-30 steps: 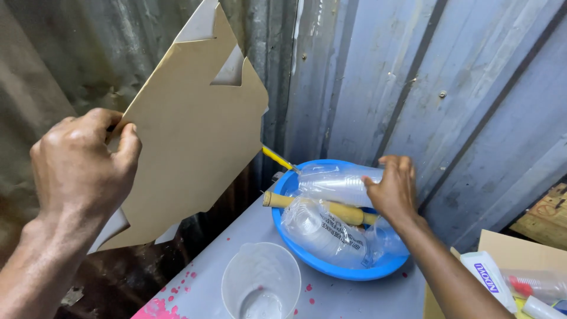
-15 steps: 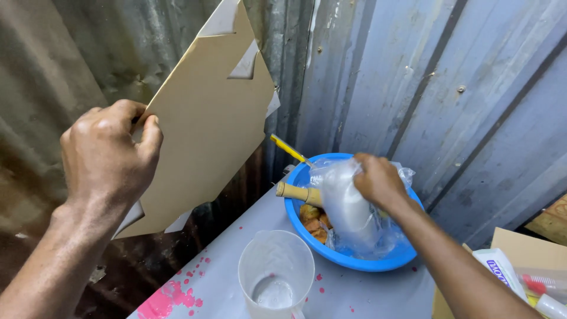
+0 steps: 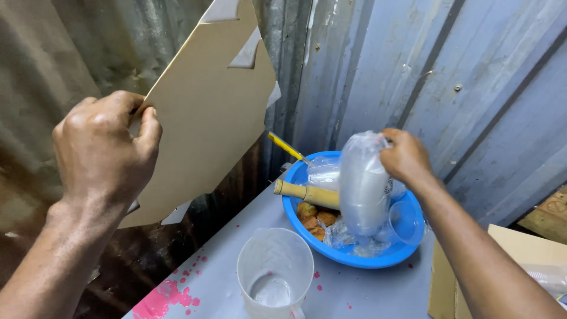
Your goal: Clearing a workspace, peeling fruit with a knife, and washing kitchen items in a bucket
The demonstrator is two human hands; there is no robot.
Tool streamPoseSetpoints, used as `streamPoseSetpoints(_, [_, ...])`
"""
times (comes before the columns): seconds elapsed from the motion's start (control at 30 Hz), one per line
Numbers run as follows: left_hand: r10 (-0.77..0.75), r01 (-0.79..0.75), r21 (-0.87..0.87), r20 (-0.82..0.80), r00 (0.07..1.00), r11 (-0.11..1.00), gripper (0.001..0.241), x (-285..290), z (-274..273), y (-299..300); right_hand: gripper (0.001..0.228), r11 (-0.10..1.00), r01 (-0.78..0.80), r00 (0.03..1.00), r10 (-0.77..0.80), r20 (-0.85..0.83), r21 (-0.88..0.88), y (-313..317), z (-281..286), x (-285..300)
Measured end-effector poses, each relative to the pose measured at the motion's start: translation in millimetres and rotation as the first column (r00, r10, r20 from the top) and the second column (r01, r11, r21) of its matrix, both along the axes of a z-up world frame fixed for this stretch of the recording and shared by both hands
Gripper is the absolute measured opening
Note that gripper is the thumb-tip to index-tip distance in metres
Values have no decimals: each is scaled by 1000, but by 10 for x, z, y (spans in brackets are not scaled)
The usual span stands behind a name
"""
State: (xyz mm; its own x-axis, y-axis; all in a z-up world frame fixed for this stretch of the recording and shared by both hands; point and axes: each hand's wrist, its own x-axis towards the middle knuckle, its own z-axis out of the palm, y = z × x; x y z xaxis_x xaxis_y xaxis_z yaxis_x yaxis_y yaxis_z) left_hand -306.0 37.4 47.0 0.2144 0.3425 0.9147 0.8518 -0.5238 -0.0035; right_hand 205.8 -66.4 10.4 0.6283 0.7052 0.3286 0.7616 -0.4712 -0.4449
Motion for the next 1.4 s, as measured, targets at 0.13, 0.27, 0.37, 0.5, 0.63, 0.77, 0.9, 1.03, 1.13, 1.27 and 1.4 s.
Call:
streamPoseSetpoints(0.13, [-5,8,74,-32,999,997,8,72,41,-61,66,964,-190,979,201,42,-188,59,-346,-536])
streamPoseSetpoints(0.27, [-18,32,176,-77,997,984,3,254,116,-172,64,929,-247,961,272,57,-274,79,-789,-927])
streamPoseSetpoints(0.37, [-137,163,210,-135,981,964,6,473,197,-359,95,948,-316,949,316,-6,-30,-160,-950,-1147])
streamPoseSetpoints(0.5, [-239,276,239,-173,956,931,4,867,232,-568,76,931,-351,936,350,23,104,-659,-1060,-1334])
streamPoseSetpoints(0.63, [-394,455,276,-250,885,847,12,1400,239,-730,52,892,-385,923,367,118,238,-1177,-1216,-1385])
streamPoseSetpoints(0.77, [-493,596,312,-351,796,740,5,1991,145,-856,41,909,-352,935,352,41,223,-1745,-1361,-1435])
streamPoseSetpoints(0.9, [-540,683,259,-451,711,683,4,2535,-352,-767,31,841,-422,906,390,163,337,-2264,-1637,-1380])
streamPoseSetpoints(1.03, [-623,667,-149,-546,560,730,21,2797,-855,-721,25,883,-336,941,325,89,328,-2795,-1983,-1323])
streamPoseSetpoints(1.13, [-741,643,-377,-431,515,666,23,2867,-894,-929,23,919,-238,969,245,18,313,-3222,-2157,-1324])
streamPoseSetpoints(1.27, [-686,474,-510,-402,607,718,82,3046,-944,-998,26,951,-116,980,157,-124,285,-3744,-2252,-1372])
streamPoseSetpoints(1.4, [-678,408,-577,-393,622,708,90,3122,-846,-1093,22,893,59,996,-21,-91,445,-4064,-2142,-1567])
